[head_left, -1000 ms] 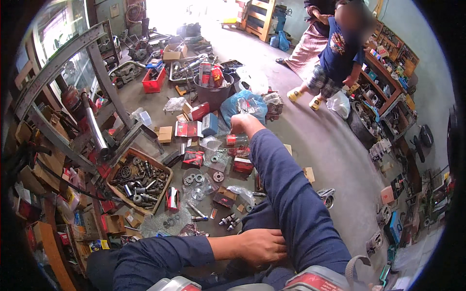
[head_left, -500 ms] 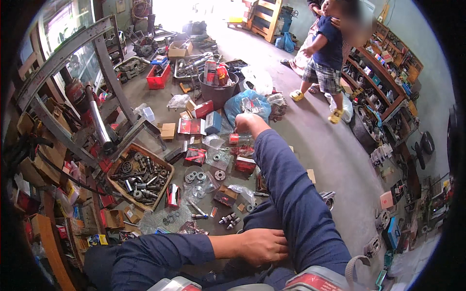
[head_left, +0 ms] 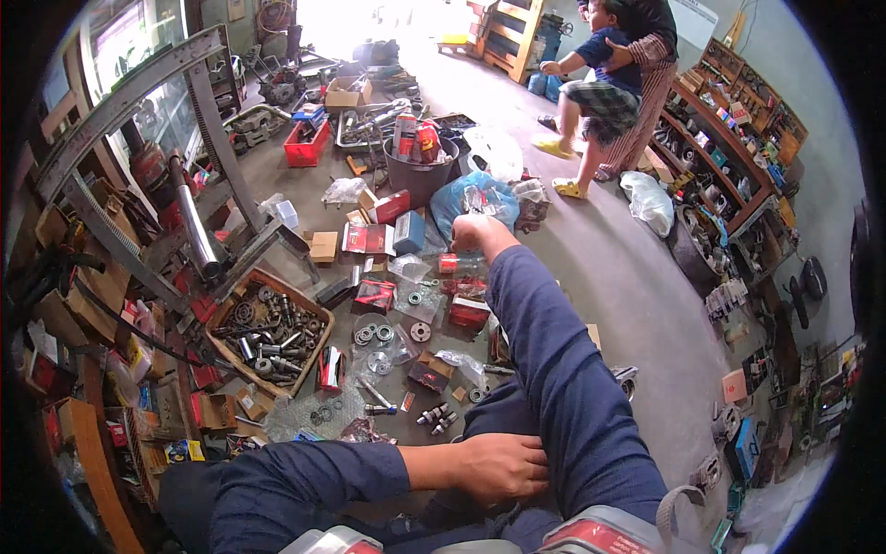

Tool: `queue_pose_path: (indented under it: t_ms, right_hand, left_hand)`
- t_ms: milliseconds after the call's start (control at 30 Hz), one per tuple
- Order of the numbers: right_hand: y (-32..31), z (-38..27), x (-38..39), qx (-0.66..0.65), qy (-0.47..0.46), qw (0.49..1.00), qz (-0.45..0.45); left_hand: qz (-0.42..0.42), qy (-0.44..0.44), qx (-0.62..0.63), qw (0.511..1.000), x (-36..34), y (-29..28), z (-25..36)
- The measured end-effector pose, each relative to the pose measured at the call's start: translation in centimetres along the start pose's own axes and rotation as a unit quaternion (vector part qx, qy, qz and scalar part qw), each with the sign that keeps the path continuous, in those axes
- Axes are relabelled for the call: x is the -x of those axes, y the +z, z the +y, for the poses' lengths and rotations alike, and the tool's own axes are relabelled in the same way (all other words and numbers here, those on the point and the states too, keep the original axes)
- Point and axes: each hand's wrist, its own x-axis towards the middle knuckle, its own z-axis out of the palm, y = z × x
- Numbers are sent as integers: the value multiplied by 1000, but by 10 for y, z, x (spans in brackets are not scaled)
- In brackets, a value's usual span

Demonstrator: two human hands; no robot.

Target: The person handles a camshaft and a metal housing, picking them up from a cluttered floor, placing them into a press machine, and using a metal rod to apply pressure to the assembly before removing it.

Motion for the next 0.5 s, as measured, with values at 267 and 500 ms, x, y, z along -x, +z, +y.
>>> queue_pose_path:
  t_ms: [267,500]
  right_hand:
    - [-4,2,8,-10,13,1000,4]
    - [-3,-4,8,-4,8,1000,15]
  left_hand:
    - [20,11,-12,1000,-5,-4,2]
    - [0,0,-18,1000,-2,-5,2]
